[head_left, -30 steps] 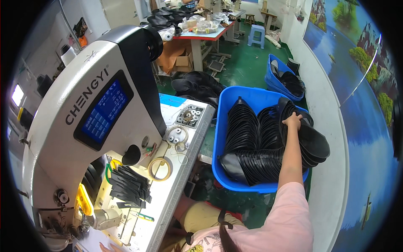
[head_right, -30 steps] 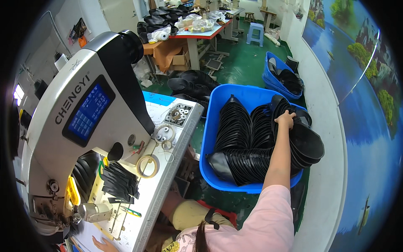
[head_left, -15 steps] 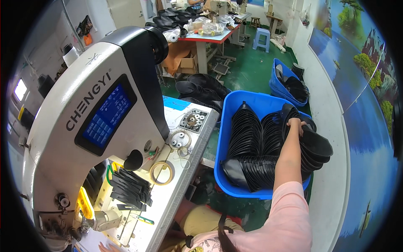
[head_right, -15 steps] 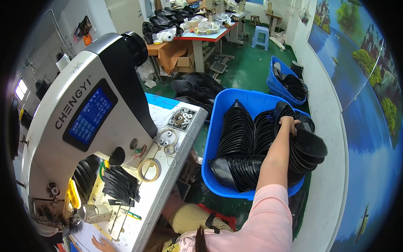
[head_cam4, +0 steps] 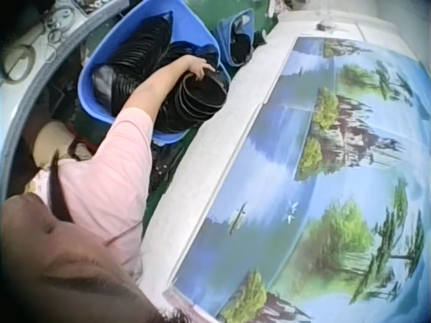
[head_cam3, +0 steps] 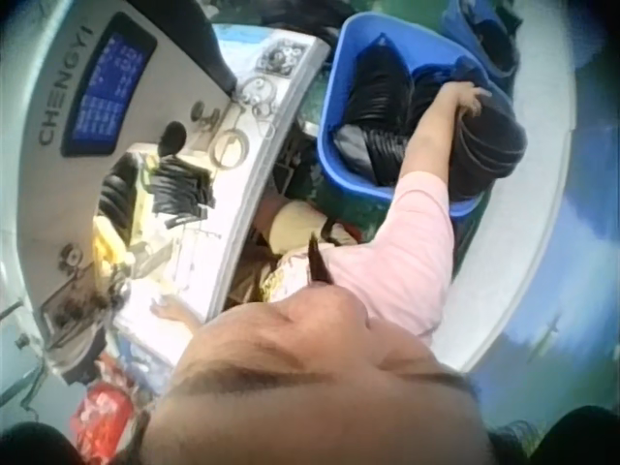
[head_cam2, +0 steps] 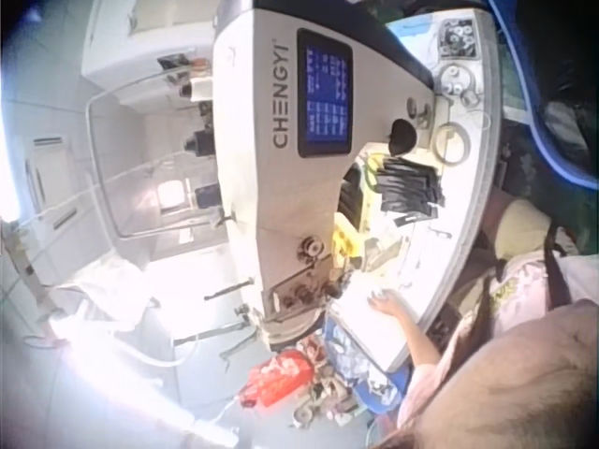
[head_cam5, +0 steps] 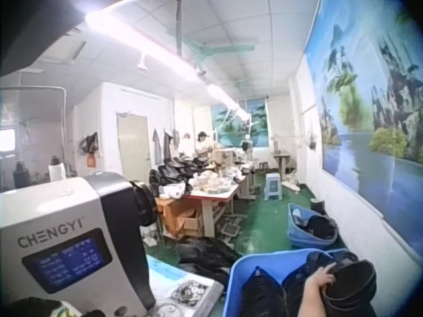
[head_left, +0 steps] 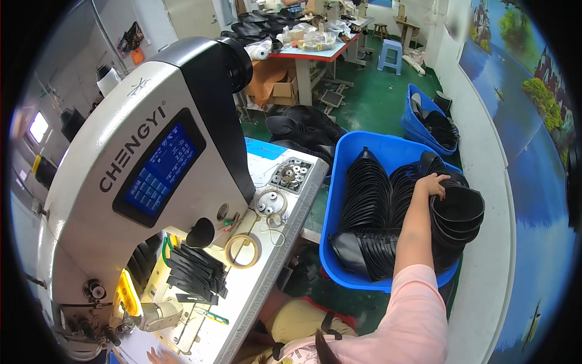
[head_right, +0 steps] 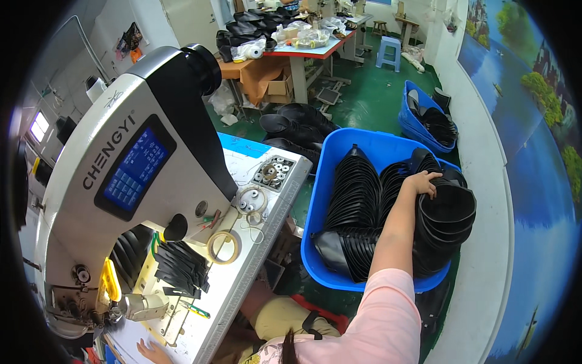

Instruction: The person uses an industrial sewing machine to stitch black leather pieces. They repeatedly pick up items from a blue bin, align them under the machine's needle, sew a seam, and place the finished piece back into the bin. The process involves handling the leather with both hands to ensure proper alignment during sewing.

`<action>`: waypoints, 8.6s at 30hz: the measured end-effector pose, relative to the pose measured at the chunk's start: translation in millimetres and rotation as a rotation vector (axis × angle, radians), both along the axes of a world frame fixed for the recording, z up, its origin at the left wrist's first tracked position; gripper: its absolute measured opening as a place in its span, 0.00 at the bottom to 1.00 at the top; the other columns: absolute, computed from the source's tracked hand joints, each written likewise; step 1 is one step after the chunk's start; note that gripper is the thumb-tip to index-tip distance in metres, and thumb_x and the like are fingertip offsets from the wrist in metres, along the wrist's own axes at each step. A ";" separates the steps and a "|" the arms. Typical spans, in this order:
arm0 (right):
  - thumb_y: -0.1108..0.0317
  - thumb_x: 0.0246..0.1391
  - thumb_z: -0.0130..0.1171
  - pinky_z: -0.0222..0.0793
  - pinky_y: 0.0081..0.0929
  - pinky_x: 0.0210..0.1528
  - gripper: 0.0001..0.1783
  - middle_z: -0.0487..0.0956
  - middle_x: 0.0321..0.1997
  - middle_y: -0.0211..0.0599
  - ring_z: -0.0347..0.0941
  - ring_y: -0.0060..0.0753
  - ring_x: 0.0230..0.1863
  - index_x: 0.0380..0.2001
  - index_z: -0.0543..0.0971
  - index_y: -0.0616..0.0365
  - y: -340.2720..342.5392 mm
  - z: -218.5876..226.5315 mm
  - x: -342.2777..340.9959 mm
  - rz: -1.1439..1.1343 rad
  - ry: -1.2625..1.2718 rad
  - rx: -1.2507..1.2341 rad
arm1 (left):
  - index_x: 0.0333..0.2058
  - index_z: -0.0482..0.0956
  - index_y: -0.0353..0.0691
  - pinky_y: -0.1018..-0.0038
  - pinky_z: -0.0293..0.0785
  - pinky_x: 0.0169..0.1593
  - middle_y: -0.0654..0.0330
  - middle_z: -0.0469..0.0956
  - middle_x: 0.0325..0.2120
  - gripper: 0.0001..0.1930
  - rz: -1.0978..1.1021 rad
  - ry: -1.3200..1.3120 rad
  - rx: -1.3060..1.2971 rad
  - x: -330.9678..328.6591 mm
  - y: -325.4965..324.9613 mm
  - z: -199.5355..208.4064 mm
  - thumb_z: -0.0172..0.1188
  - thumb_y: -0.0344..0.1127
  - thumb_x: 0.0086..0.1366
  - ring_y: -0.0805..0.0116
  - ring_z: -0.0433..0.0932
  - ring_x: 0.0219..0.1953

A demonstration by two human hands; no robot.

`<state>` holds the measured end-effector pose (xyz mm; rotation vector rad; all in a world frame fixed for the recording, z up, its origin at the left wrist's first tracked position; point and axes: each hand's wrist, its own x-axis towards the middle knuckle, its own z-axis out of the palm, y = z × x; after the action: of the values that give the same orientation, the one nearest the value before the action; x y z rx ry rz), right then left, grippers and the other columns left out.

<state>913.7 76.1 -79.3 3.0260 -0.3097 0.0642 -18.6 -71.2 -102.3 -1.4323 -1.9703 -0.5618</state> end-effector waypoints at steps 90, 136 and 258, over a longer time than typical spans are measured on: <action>0.59 0.48 0.50 0.52 0.39 0.57 0.35 0.56 0.58 0.43 0.55 0.40 0.57 0.56 0.52 0.63 -182.8 31.8 -247.8 1.008 0.107 2.252 | 0.50 0.63 0.33 0.69 0.66 0.50 0.51 0.69 0.46 0.28 -0.927 -2.623 -1.863 464.1 80.5 70.0 0.54 0.47 0.56 0.64 0.71 0.45; 0.67 0.51 0.52 0.70 0.21 0.31 0.12 0.76 0.29 0.38 0.73 0.25 0.30 0.35 0.72 0.65 -67.6 39.0 -708.4 1.970 2.208 0.300 | 0.41 0.72 0.31 0.71 0.62 0.49 0.45 0.72 0.40 0.35 0.564 -0.992 -0.365 -129.4 -170.2 142.2 0.55 0.61 0.48 0.57 0.70 0.45; 0.67 0.42 0.62 0.67 0.19 0.33 0.13 0.76 0.28 0.33 0.70 0.20 0.29 0.30 0.75 0.64 -10.3 153.0 -645.3 1.826 1.860 0.815 | 0.31 0.77 0.31 0.81 0.68 0.34 0.62 0.77 0.24 0.10 -0.529 -1.661 -0.281 119.7 27.2 171.9 0.60 0.31 0.50 0.78 0.71 0.27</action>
<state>268.4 65.8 73.7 1.0982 2.4248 -2.4207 101.1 -44.0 69.5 -1.8556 -2.7874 -2.3594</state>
